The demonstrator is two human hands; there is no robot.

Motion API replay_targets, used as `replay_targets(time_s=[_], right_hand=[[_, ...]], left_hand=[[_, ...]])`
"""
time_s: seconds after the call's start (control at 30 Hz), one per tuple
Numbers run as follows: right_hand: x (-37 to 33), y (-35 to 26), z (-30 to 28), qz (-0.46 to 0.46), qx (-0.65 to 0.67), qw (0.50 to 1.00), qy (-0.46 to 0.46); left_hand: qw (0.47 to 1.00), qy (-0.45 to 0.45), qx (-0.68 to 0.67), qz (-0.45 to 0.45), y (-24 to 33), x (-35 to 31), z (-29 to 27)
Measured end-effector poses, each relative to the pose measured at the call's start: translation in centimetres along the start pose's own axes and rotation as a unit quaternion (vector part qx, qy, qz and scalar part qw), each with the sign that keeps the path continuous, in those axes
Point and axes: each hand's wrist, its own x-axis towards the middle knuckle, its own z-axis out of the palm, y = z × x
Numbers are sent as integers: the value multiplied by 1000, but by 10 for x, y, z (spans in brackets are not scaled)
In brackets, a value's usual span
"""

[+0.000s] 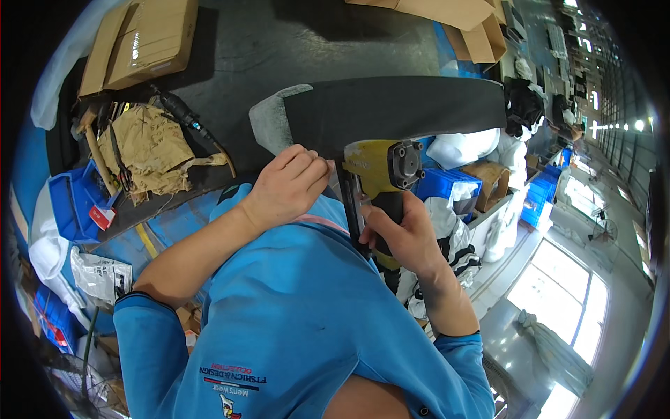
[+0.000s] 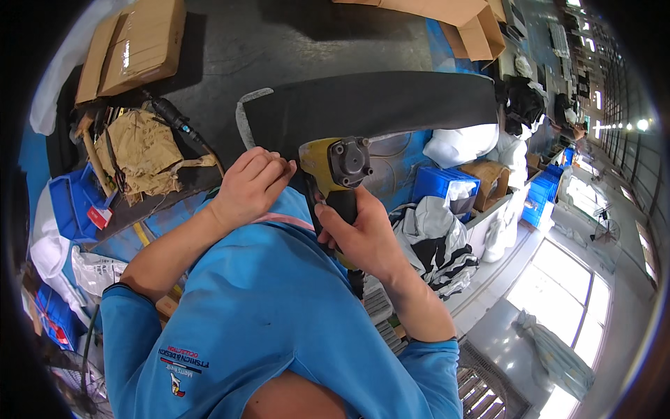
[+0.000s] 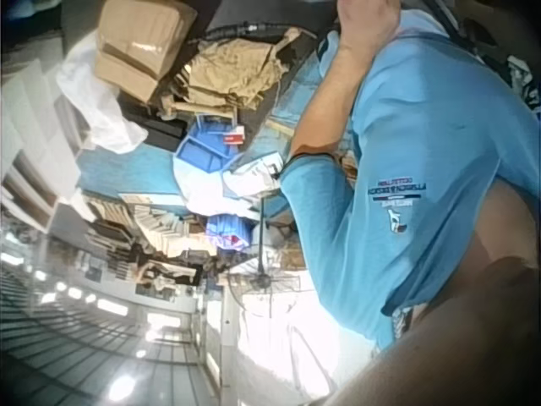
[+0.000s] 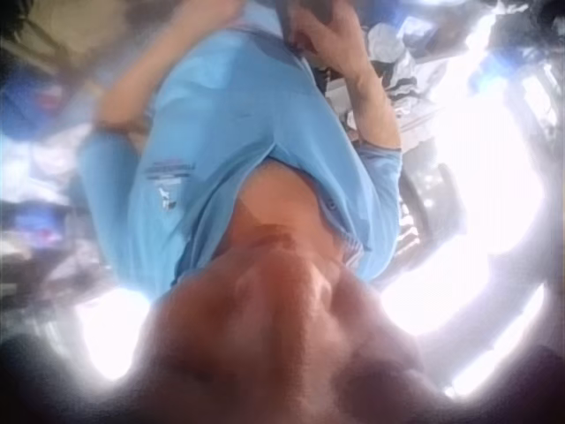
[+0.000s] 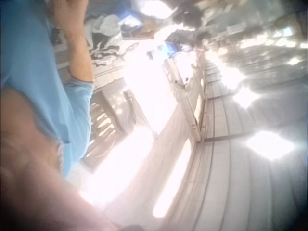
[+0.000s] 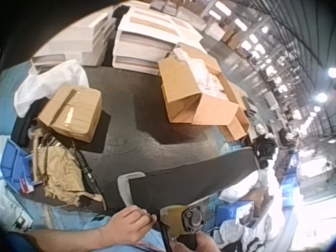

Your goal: The person uses a yellow pneumatic staple gun to attach a black material to a grey foam board. They repeatedly position the material, fire the tool along the edges, and adjust the board's orientation to complete the fastening process.

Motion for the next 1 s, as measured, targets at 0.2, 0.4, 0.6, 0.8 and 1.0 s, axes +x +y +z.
replay_targets(time_s=[0.2, 0.4, 0.6, 0.8, 1.0], right_hand=[[-3, -9, -28, -7, -87, 996, 6], [18, -33, -143, -172, -26, 985, 14], [101, -31, -205, -232, -286, 927, 71], [147, -22, -228, -313, -511, 801, -11], [164, -127, -174, -490, -580, 631, -157]], left_hand=[[1000, 11, -7, -4, -1, -4, -1], [999, 24, -9, -32, 2, -3, -3], [986, 107, 11, -125, 21, 0, 15], [932, 170, 78, -310, 55, 18, 25], [785, 288, 181, -518, 98, 40, 58]])
